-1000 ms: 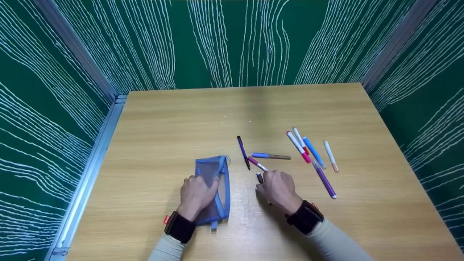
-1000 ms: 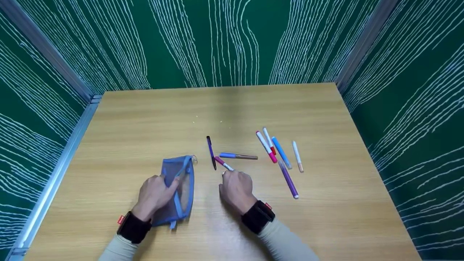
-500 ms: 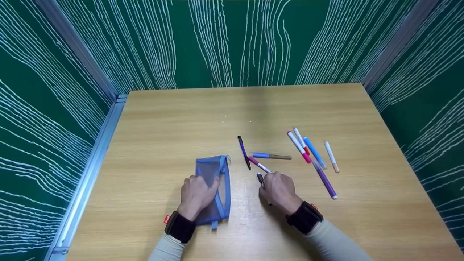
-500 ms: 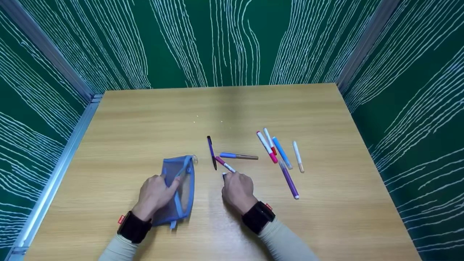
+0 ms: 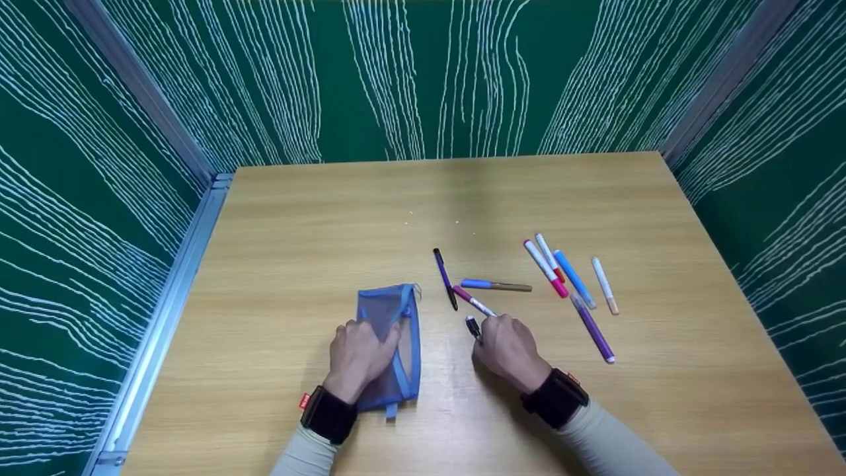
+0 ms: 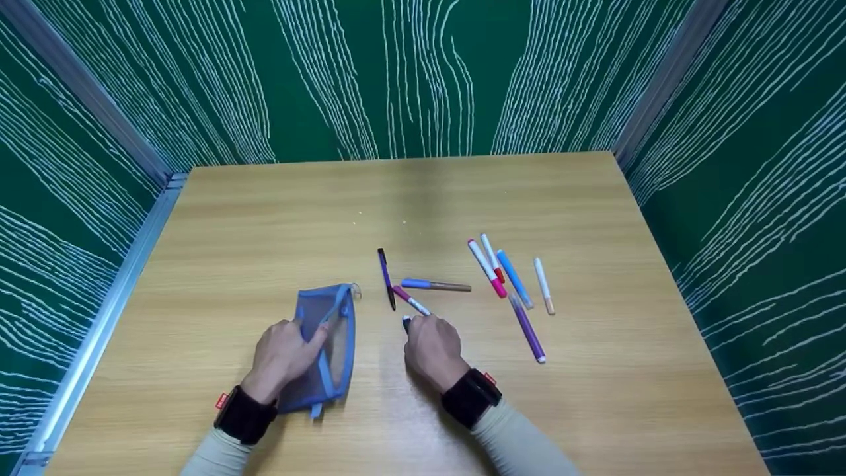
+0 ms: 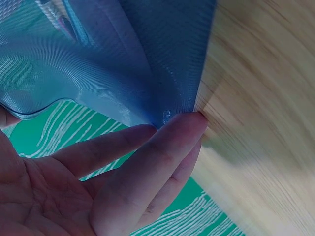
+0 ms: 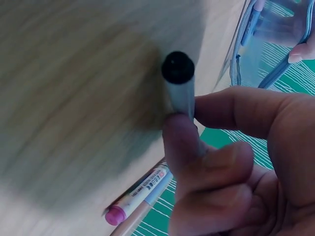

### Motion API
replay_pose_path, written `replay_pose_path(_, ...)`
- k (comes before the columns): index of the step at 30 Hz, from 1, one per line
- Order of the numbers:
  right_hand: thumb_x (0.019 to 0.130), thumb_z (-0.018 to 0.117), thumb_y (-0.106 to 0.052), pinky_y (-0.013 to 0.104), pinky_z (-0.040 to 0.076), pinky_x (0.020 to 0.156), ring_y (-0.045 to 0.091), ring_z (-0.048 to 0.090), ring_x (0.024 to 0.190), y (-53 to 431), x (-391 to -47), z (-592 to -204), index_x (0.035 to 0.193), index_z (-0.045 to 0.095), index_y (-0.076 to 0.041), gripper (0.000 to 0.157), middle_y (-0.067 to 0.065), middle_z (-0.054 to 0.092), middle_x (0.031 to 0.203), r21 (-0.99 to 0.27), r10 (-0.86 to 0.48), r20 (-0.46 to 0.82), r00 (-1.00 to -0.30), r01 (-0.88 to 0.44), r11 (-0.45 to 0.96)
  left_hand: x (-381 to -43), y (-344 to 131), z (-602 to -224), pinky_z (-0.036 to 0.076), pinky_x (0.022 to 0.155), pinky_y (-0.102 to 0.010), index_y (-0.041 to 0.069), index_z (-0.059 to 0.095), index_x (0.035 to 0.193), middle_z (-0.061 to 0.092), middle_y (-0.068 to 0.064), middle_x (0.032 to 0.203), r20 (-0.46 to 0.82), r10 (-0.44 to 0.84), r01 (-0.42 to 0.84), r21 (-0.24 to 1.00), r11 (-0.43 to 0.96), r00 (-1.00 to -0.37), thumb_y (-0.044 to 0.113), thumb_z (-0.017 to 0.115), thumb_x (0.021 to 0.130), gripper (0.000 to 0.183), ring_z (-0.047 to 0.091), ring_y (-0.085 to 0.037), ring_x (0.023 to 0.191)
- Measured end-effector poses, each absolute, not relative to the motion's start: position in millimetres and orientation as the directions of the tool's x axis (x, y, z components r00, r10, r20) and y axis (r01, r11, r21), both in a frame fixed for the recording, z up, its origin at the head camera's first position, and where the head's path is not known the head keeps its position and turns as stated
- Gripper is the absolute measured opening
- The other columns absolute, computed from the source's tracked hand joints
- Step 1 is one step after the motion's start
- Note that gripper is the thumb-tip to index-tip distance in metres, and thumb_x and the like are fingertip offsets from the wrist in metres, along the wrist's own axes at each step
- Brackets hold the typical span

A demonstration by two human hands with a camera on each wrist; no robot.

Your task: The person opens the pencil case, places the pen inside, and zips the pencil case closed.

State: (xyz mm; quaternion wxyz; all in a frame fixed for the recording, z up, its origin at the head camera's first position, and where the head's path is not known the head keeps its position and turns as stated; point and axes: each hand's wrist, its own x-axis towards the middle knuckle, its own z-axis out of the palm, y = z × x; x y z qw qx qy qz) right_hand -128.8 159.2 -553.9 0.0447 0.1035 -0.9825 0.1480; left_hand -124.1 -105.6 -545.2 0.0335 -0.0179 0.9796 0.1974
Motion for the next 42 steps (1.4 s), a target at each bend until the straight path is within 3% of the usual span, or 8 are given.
replay_pose_path(7,0.078,0.070,-0.008,0.044,0.046,0.047,0.026,0.052,0.048,157,-129,-547,0.055,0.049,-0.013,0.032,0.006,0.051,0.053,-0.334,-0.187,0.129,-0.974,-0.220,0.916,-124,-105,-545,0.052,0.071,-0.047,-0.002,0.068,0.082,0.064,-0.022,0.094,-0.087,-0.024,-0.057,0.389,0.920,-0.996,0.061,0.049,0.097,0.068,0.061,-0.034,0.085)
replay_pose_path(12,0.090,0.076,-0.022,0.037,0.040,0.044,0.017,0.045,0.044,152,-130,-542,0.052,0.048,-0.017,0.047,-0.005,0.043,0.048,-0.435,-0.171,0.142,-0.975,-0.217,0.874,-125,-104,-545,0.051,0.070,-0.046,0.002,0.063,0.072,0.063,-0.020,0.090,-0.083,-0.022,-0.053,0.400,0.915,-0.996,0.061,0.049,0.097,0.065,0.060,-0.032,0.082)
replay_pose_path(15,0.092,0.077,-0.025,0.033,0.036,0.041,0.012,0.041,0.042,148,-131,-543,0.051,0.049,-0.018,0.050,-0.010,0.040,0.045,-0.476,-0.185,0.186,-0.965,-0.253,0.842,-124,-105,-545,0.051,0.069,-0.048,0.003,0.062,0.069,0.064,-0.021,0.088,-0.056,-0.017,-0.038,0.404,0.914,-0.998,0.059,0.051,0.097,0.063,0.061,-0.034,0.081)
replay_pose_path(20,0.091,0.078,-0.024,0.030,0.032,0.040,0.009,0.039,0.042,140,-132,-543,0.053,0.053,-0.017,0.046,-0.013,0.040,0.045,-0.517,-0.200,0.200,-0.959,-0.277,0.810,-123,-105,-546,0.052,0.068,-0.050,0.000,0.063,0.069,0.065,-0.022,0.086,-0.014,-0.020,-0.024,0.410,0.912,-1.000,0.056,0.054,0.095,0.063,0.063,-0.036,0.080)
replay_pose_path(25,0.092,0.077,-0.027,0.030,0.035,0.041,0.009,0.044,0.044,132,-134,-541,0.055,0.058,-0.019,0.042,-0.012,0.047,0.047,-0.551,-0.197,0.177,-0.964,-0.263,0.792,-124,-105,-546,0.051,0.066,-0.047,0.005,0.057,0.064,0.063,-0.019,0.084,-0.033,-0.021,-0.033,0.416,0.909,-0.999,0.058,0.053,0.096,0.061,0.060,-0.032,0.077)
replay_pose_path(32,0.090,0.079,-0.021,0.027,0.038,0.046,0.005,0.047,0.048,122,-136,-542,0.059,0.064,-0.018,0.034,-0.013,0.055,0.052,-0.594,-0.225,0.192,-0.955,-0.296,0.748,-126,-105,-544,0.050,0.068,-0.045,0.010,0.054,0.061,0.063,-0.019,0.086,-0.063,-0.017,-0.042,0.411,0.911,-0.998,0.059,0.050,0.098,0.062,0.059,-0.031,0.078)
replay_pose_path(42,0.087,0.079,-0.010,0.027,0.052,0.056,0.006,0.061,0.059,106,-140,-545,0.073,0.073,-0.009,0.015,-0.003,0.070,0.066,-0.671,-0.232,0.114,-0.966,-0.247,0.699,-125,-105,-544,0.045,0.060,-0.038,0.013,0.050,0.059,0.058,-0.013,0.079,-0.096,-0.019,-0.060,0.445,0.893,-0.995,0.059,0.050,0.100,0.061,0.052,-0.024,0.069)
